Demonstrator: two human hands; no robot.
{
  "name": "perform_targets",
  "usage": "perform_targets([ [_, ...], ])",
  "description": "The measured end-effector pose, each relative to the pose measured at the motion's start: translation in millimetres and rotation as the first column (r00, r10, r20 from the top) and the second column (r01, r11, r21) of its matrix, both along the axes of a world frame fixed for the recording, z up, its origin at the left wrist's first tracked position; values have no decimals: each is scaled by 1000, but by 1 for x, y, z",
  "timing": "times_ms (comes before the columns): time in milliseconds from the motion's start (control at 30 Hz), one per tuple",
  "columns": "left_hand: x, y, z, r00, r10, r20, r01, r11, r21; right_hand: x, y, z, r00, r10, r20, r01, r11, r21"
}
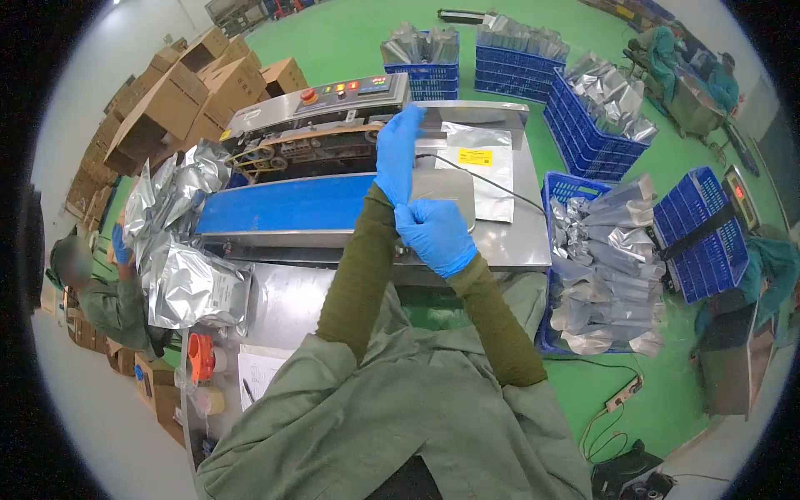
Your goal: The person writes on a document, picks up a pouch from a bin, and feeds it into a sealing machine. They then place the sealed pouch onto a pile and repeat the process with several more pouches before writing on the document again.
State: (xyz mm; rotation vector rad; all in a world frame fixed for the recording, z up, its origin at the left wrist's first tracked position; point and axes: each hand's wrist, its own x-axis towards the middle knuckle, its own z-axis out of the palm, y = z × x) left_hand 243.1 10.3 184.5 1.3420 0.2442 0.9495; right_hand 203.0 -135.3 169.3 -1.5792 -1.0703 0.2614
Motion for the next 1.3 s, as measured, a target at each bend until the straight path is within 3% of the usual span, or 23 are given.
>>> perform_targets([
  [33,-3,3,-4,993,-96,-67,82,979,-187,0,0,0,1000,7,5,-7,1000,0],
  [67,-12,2,4,994,-91,-66,78,980,-185,-1,-2,8,998,35,-48,-34,999,10],
  [133,-28,2,13,931,-364,38,338,816,-469,-4,-6,19,992,56,-112,-54,998,21],
  [167,-33,8,14,864,-487,126,493,770,-405,-4,-8,25,993,70,-92,-70,998,9],
  [200,-30,2,13,863,-489,126,494,766,-410,-4,-10,29,994,86,-70,-87,996,-7],
  [267,-20,-18,12,964,-230,137,247,961,-124,-3,-13,35,992,66,-105,-68,998,-14],
  [333,-7,-13,12,981,-190,33,192,979,-62,-3,-19,40,990,45,-131,-48,999,-20],
  [367,-16,-18,21,991,-105,-80,113,989,96,-4,-26,42,996,-83,-35,85,994,69],
  [400,-22,-20,27,984,0,-179,47,966,255,-6,-32,45,976,-214,49,203,965,166],
  [433,-21,-19,28,932,168,-321,28,849,527,-12,-34,48,972,-235,15,227,954,197],
  [467,-20,-22,29,930,165,-329,30,857,514,-16,-33,51,972,-233,14,227,957,182],
  [533,-14,-31,32,782,405,-474,153,613,775,-21,-31,54,876,-318,362,293,948,124],
  [600,-11,-35,31,755,437,-489,168,591,789,-19,-29,44,883,-322,342,306,947,99],
  [667,-11,-37,29,760,494,-421,152,495,855,-15,-28,34,925,-326,197,307,944,119],
  [767,-11,-37,21,776,504,-379,152,434,888,-15,-28,33,884,-347,313,343,937,69],
  [900,-11,-36,6,785,436,-441,248,431,868,-3,-22,13,867,-391,309,380,920,97],
  [967,-16,-36,-5,819,411,-401,236,396,887,4,-21,4,983,-139,-123,154,980,123],
  [1000,-18,-35,-11,851,383,-360,227,350,909,4,-24,7,984,-136,-118,149,982,116],
  [1067,-13,-29,-25,848,388,-361,230,344,910,3,-29,18,935,-33,-352,57,997,58],
  [1100,-11,-29,-28,866,380,-324,197,337,921,5,-26,12,936,-32,-351,54,997,53],
  [1167,-10,-30,-28,884,368,-287,163,333,929,11,-18,0,902,81,-424,48,958,284],
  [1300,-15,-27,-13,876,405,-261,102,375,922,-3,-19,1,903,26,-429,104,955,277],
])
